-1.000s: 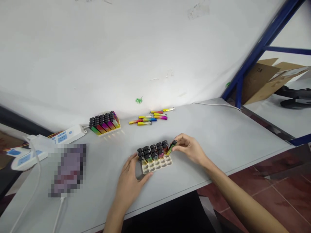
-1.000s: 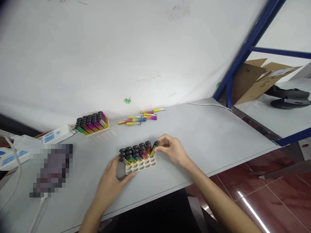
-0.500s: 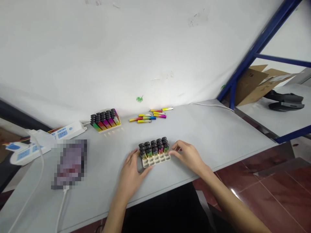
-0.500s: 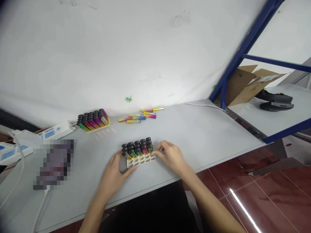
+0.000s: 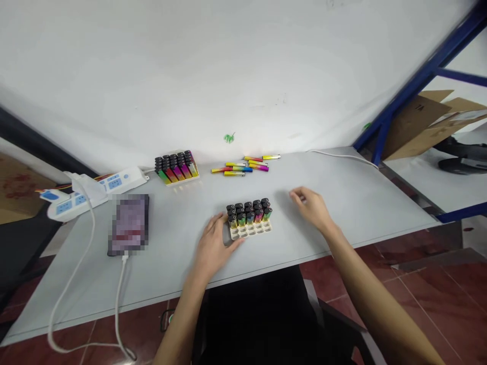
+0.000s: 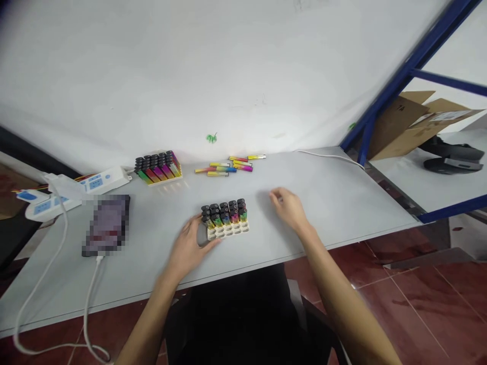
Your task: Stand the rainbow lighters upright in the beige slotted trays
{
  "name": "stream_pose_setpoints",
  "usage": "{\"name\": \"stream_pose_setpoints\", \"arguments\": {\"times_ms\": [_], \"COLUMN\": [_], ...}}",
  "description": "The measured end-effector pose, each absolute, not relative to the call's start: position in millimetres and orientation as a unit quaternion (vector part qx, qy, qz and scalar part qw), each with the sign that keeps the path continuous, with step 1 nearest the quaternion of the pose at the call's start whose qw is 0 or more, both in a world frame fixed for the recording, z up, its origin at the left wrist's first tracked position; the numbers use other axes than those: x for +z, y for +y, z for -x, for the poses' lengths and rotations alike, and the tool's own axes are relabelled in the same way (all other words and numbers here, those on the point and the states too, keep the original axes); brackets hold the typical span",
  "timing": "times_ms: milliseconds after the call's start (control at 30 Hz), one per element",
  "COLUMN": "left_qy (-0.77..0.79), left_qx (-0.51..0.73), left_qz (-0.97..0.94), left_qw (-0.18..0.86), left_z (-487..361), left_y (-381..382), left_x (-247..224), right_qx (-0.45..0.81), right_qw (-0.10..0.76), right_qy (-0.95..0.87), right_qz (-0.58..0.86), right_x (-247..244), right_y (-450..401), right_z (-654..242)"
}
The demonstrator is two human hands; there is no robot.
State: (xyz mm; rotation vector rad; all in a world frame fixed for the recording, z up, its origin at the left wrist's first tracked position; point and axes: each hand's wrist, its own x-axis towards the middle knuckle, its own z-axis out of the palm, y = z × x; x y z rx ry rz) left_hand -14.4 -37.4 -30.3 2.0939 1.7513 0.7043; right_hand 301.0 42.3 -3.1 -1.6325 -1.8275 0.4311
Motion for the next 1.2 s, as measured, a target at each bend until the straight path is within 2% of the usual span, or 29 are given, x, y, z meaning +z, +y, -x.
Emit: {"name": "stream_pose_setpoints", "arguments": {"times_ms": [100, 200, 267, 533, 633, 700, 767, 867, 1000, 1200], "left_qy": [0.614, 0.621, 0.622, 0.626, 0.628, 0.633, 0.638, 0.646, 0.645, 0.653], "left_qx": [0.244, 0.235, 0.234, 0.231, 0.234, 0.234, 0.23, 0.222, 0.223, 0.215], "left_qz": [-0.733, -0.729, -0.728, -0.726, -0.726, -0.722, -0.719, -0.714, -0.715, -0.71], "left_qw": [0.161, 0.166, 0.168, 0.164, 0.154, 0.15, 0.152, 0.157, 0.152, 0.154], "left_z": [14.2, 14.5, 14.9, 15.7, 16.8, 17.2, 17.2, 17.1, 17.6, 17.8], "left_y": [-38.2, -39.0, -39.5, -38.9, -38.7, -38.9, -39.2, -39.8, -40.8, -41.0], "left_x": [-29.4, -28.0, -27.2, -27.3, -29.5, -30.3, -30.3, -29.5, -28.9, -27.9], "right_qx": [0.101, 0.069, 0.075, 0.078, 0.154, 0.258, 0.356, 0.451, 0.54, 0.587], "right_qw": [0.322, 0.222, 0.206, 0.266, 0.389, 0.506, 0.569, 0.58, 0.548, 0.528], "right_qy": [-0.721, -0.75, -0.754, -0.696, -0.645, -0.583, -0.528, -0.478, -0.441, -0.394], "right_qz": [0.606, 0.62, 0.62, 0.663, 0.64, 0.582, 0.52, 0.481, 0.462, 0.47], "right_x": [1.0, 2.3, -0.2, -27.5, -28.4, -24.8, -19.3, -11.5, -5.2, -0.4], "right_y": [119.3, 182.6, 208.6, 201.8, 181.0, 168.1, 156.9, 143.8, 133.5, 127.9], "right_z": [-293.2, -284.0, -279.7, -290.1, -292.2, -289.0, -283.4, -274.7, -265.1, -254.8]}}
